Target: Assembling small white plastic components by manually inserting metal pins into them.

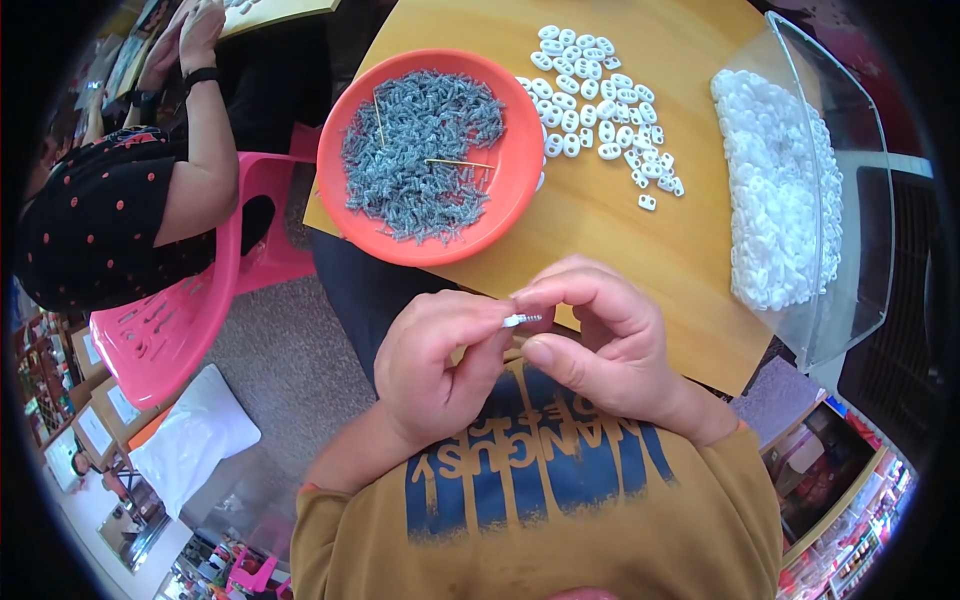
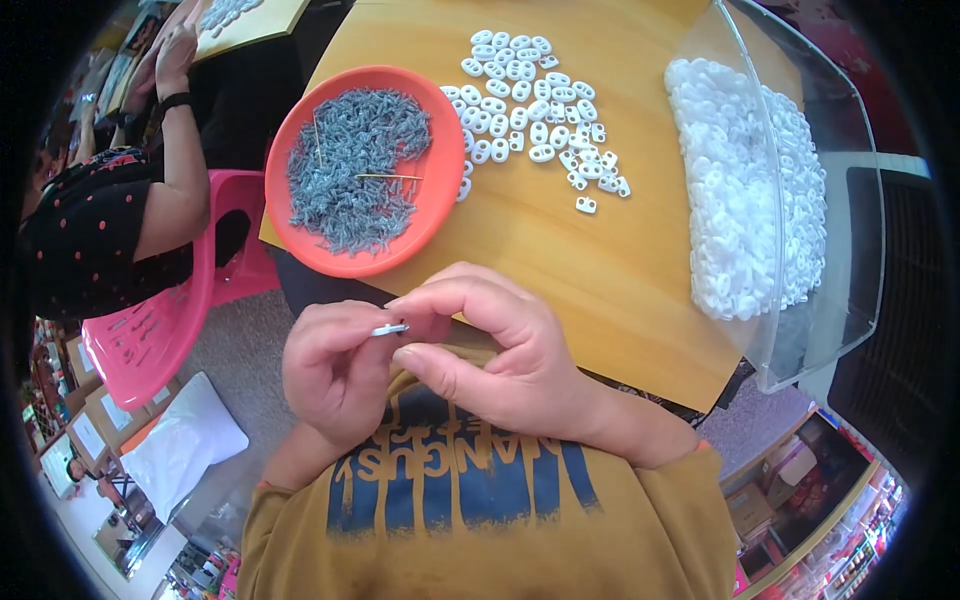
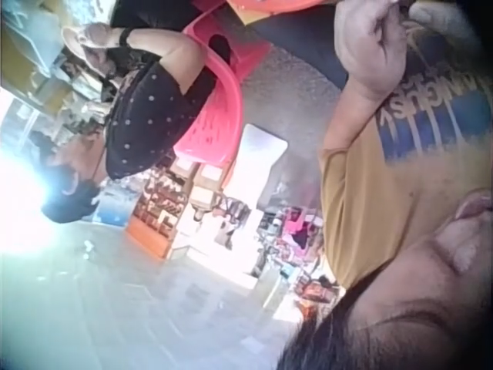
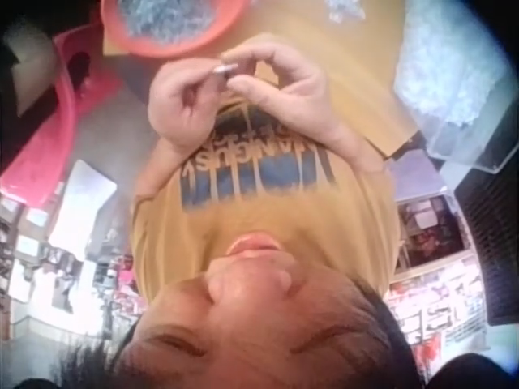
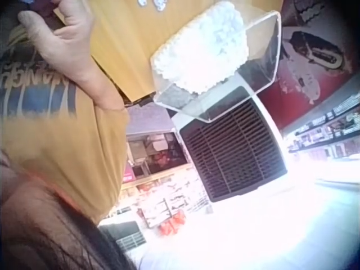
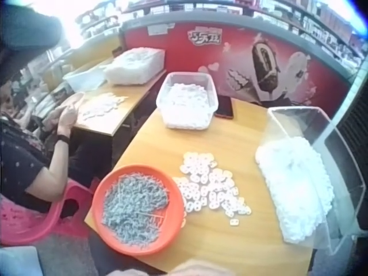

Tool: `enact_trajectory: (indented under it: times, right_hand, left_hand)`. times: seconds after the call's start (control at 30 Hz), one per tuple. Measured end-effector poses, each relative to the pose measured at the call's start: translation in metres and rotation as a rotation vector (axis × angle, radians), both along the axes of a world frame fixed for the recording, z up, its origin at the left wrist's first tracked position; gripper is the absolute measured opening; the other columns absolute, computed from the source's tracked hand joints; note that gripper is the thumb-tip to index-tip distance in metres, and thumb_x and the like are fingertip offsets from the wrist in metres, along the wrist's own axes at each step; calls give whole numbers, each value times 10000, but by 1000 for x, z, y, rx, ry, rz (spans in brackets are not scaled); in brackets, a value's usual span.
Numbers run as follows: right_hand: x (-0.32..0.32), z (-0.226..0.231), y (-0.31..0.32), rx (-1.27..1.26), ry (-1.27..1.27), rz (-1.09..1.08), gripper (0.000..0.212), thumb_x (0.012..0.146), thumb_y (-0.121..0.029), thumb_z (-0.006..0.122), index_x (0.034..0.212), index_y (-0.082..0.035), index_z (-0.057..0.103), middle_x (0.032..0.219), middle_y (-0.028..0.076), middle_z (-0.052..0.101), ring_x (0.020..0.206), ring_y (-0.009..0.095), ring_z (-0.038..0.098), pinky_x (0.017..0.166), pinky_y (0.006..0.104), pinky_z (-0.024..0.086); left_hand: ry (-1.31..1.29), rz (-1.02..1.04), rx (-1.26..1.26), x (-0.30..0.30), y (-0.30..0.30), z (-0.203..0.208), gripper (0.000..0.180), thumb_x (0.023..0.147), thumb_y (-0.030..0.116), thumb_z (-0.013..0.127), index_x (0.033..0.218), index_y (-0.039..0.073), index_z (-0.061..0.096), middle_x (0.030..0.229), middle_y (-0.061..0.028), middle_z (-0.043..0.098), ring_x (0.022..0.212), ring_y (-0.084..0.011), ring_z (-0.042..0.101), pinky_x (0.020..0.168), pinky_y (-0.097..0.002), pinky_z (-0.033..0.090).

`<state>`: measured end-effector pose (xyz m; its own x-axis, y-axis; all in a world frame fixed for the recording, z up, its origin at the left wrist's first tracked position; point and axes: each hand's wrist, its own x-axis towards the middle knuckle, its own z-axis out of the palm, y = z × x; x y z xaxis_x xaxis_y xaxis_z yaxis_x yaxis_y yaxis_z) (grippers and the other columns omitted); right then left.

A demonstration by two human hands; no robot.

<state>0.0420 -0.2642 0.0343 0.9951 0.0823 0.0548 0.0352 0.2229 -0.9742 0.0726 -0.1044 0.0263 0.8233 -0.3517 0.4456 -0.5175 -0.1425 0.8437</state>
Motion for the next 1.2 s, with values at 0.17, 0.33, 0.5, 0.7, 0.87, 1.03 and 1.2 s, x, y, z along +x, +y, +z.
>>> enact_trajectory:
  times: [0.17,0.33,0.5,0.7,0.87,1.03,1.2]
  right_hand:
    - [-3,1,1,147,63,31,292,796,-15,610,1077,0,536,887,42,548,814,100,528,748,229,441]
    - [-6,12,-1,472,297,97,252,846,-41,564,1090,2,515,957,34,560,888,83,533,784,233,455]
    - [-8,15,-6,539,454,157,172,870,-78,547,1015,12,532,937,36,585,875,74,551,776,220,460]
    - [-7,16,-5,462,454,125,135,877,-72,534,977,17,547,910,46,601,841,73,564,748,216,471]
    - [-4,19,-6,472,505,103,114,876,-73,536,948,14,555,879,40,608,816,67,570,721,209,479]
    - [-2,15,-8,463,502,94,112,868,-78,551,933,13,556,864,37,607,795,60,570,703,203,482]
    - [1,18,-3,354,417,26,87,861,-63,554,912,6,571,828,34,601,736,60,559,662,199,468]
  left_hand:
    - [-241,-60,43,8,9,0,231,727,-38,634,933,9,542,949,-164,587,690,-221,577,558,-311,480]
    - [-441,-87,60,13,11,-5,297,689,-30,647,959,-1,528,1001,-193,559,697,-218,570,515,-297,451]
    - [-610,-69,135,15,7,-7,308,679,-3,644,963,28,531,1002,-175,546,639,-178,562,487,-259,409]
    - [-647,-53,133,17,4,-8,289,656,-3,667,920,45,561,996,-155,540,633,-161,560,486,-243,405]
    - [-573,-61,106,13,4,-12,331,636,-18,685,945,51,591,998,-152,533,690,-170,564,508,-254,423]
    - [-270,-87,40,5,8,-8,332,689,-15,664,1007,14,574,992,-152,531,710,-197,564,579,-276,458]
    - [658,-207,-298,1,8,6,243,799,3,589,1032,-25,527,931,-103,551,697,-121,552,632,-226,454]
